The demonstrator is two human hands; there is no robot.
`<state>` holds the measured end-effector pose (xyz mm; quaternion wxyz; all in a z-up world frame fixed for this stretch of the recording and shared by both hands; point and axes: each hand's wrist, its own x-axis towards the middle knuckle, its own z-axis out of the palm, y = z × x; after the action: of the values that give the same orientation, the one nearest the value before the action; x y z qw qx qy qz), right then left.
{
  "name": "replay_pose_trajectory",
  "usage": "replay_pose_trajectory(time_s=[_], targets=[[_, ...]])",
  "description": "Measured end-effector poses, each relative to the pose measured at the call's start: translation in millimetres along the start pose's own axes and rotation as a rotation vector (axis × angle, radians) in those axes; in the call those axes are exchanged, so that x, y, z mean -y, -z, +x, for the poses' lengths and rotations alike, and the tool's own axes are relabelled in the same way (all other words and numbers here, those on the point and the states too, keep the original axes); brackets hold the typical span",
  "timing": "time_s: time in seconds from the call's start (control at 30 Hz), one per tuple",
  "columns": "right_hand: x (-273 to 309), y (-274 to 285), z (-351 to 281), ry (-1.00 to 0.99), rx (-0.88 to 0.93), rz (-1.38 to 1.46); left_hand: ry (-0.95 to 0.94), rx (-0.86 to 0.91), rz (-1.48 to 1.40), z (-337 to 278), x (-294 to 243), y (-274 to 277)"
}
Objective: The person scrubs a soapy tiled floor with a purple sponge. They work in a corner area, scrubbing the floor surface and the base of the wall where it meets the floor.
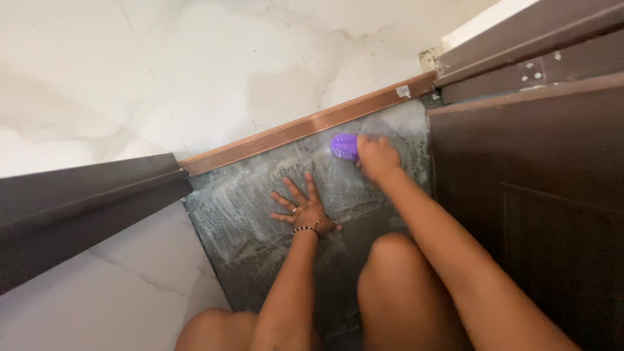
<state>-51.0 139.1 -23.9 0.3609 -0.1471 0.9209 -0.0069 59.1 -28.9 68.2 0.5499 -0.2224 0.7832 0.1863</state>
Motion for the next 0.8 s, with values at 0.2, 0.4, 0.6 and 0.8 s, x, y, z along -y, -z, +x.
replay_pose_trajectory(time_s=[0.2, 0.4, 0.6, 0.8], targets=[[5, 6, -5, 0.037, -0.014, 0.003, -0.019, -0.026, -0.040, -7, -2, 3], [9, 10, -3, 0.018, -0.042, -0.034, -0.039, -0.031, -0.063, 3, 2, -3], [6, 27, 2, 0.188, -0.132, -0.147, -0.068, -0.081, -0.086, 5, 5, -8], [22, -47, -82, 0.071, 0.114, -0.035, -0.064, -0.104, -0.082, 4, 5, -10]])
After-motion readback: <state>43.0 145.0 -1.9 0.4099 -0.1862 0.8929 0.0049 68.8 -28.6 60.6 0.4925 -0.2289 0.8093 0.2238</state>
